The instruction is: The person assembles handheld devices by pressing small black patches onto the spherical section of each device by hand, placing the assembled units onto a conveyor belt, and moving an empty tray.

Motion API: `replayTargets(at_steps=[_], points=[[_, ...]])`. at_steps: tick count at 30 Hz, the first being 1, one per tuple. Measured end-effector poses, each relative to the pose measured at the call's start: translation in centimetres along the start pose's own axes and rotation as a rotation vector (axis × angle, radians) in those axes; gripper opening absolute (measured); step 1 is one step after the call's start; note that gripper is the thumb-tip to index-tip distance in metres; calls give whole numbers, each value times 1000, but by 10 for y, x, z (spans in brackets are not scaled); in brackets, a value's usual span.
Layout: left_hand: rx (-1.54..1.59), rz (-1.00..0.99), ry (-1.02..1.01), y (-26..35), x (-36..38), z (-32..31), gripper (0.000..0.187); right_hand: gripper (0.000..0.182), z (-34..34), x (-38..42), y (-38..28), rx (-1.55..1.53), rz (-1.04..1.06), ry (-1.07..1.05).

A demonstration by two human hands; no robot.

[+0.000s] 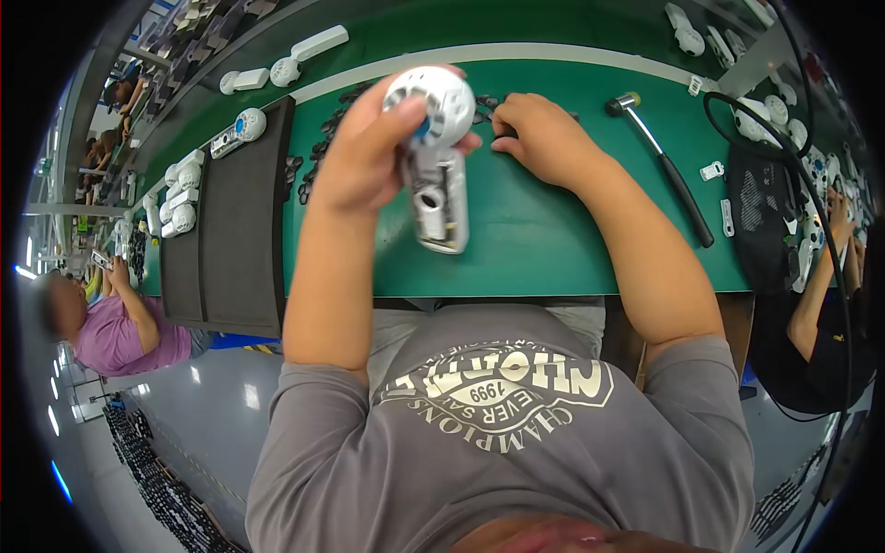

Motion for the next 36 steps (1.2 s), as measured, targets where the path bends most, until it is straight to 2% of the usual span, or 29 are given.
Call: replayTargets(at_steps=[2,3,6,7,10,15,18,19,22,26,31,35,36], points=[[236,198,135,-27,-15,19,45,17,8,-2,-1,-63,-77,-43],[238,191,132,-37,-16,21,45,17,14,-3,-4,-56,-73,-43],[117,138,283,-64,-22,32,43,12,25,-1,2,-571,-460,-70],[127,141,284,-68,-25,34,43,12,23,-1,5,-566,-466,-77],[-47,26,286,-74,-26,41,45,10,16,1,11,-952,-409,124],[-89,-69,327,-82,-29,42,46,10,22,1,2,-897,-383,244],[170,-11,324,-85,-27,37,46,14,39,8,-11,-209,-93,450],[172,-9,324,-85,-26,37,46,14,40,8,-9,-208,-95,448],[204,79,314,-84,-22,35,48,26,48,8,-15,-39,329,683],[129,121,422,-76,-16,25,51,29,50,14,-20,-26,361,694],[111,113,392,-77,-14,23,53,26,56,12,-24,-45,440,718],[129,100,384,-77,-12,19,54,23,55,13,-25,-94,421,645],[139,75,394,-77,-12,19,53,23,52,12,-25,-206,309,591]])
Point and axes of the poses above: each hand's wrist, its own x-axis away from the middle knuckle, its own z-axis out of the back of the hand, y = z × x, the point moved 3 cm from there along -x, towards the middle knuckle, and after that the axes turned 12 degrees about x, right-handed, at the moved point
